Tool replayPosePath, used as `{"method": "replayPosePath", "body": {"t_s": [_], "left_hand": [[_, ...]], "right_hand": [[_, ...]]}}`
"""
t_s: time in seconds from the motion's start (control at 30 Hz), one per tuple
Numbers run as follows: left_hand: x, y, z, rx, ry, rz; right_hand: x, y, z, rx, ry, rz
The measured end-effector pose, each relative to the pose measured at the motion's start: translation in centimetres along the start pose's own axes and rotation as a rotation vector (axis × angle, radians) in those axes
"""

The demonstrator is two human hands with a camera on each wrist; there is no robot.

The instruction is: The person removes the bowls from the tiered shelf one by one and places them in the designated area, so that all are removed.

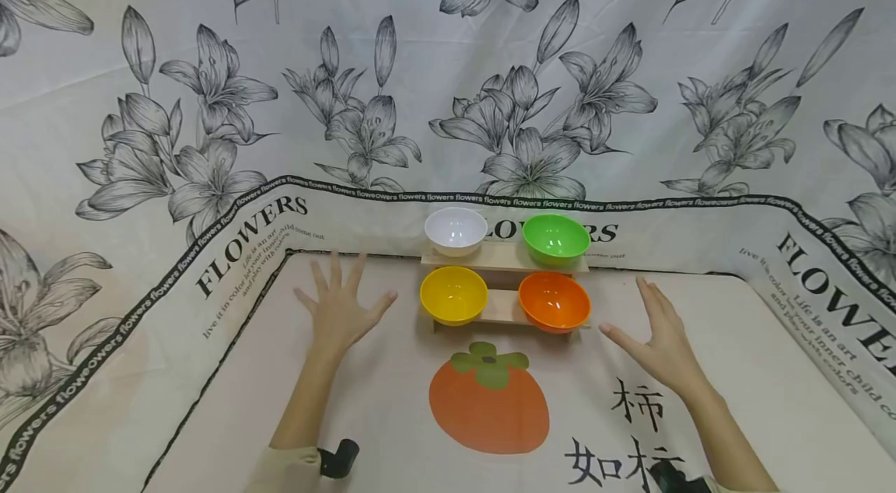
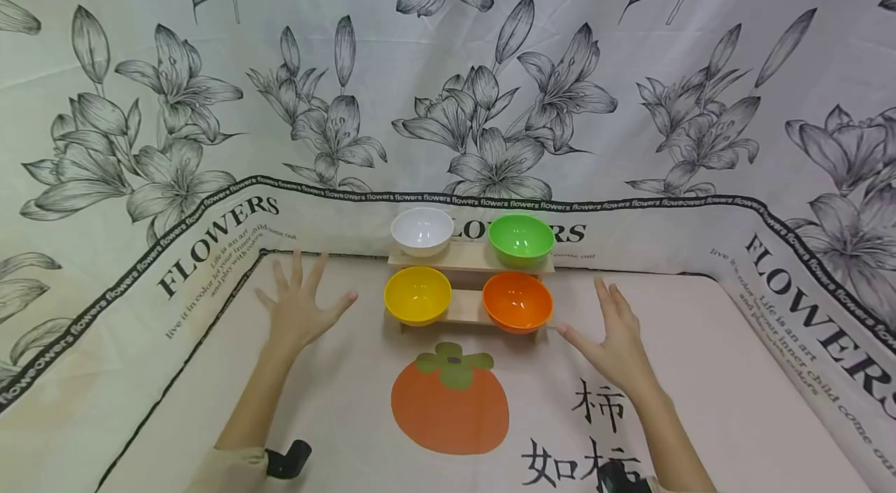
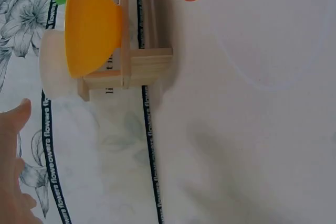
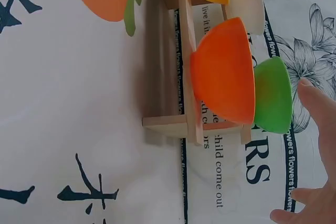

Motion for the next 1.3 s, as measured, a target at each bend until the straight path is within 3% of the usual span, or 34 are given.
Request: {"method": "replayPosePath", "body": {"t_s": [0.27, 0.6, 0.8, 1.03, 1.3], "left_hand": [[-0.6, -2.8, -0.5, 0.036, -0.065, -0.047], [-1.0, -7.1, -0.3, 0.043, -0.229, -0.392], [-1.2, -9.0, 0.4, 0.025, -0.293, -0.52], [-1.4, -10.7, 0.8, 0.097, -0.289, -0.664], [-1.3, -12.1, 1.1, 0.078, -0.199, -0.822]], "right_hand": [[0.2, -2.1, 0.2, 0.042, 0.007, 0.048], [0.2, -4.9, 0.1, 0.022, 0.016, 0.133], [-0.3, -6.5, 0.9, 0.017, -0.005, 0.224], [0.6, -7.1, 1.1, 0.026, -0.078, 0.268], [0.4, -7.5, 1.8, 0.105, -0.158, 0.276]]}}
Point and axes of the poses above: each hand's wrist, its own z-axis towards the middle knuckle, its own y-axis out of the back of the hand, x = y × z, the point moved 2 cm from there along z, towards the middle knuckle, and after that the axes turned 6 degrees about x, right-handed, at the moved point
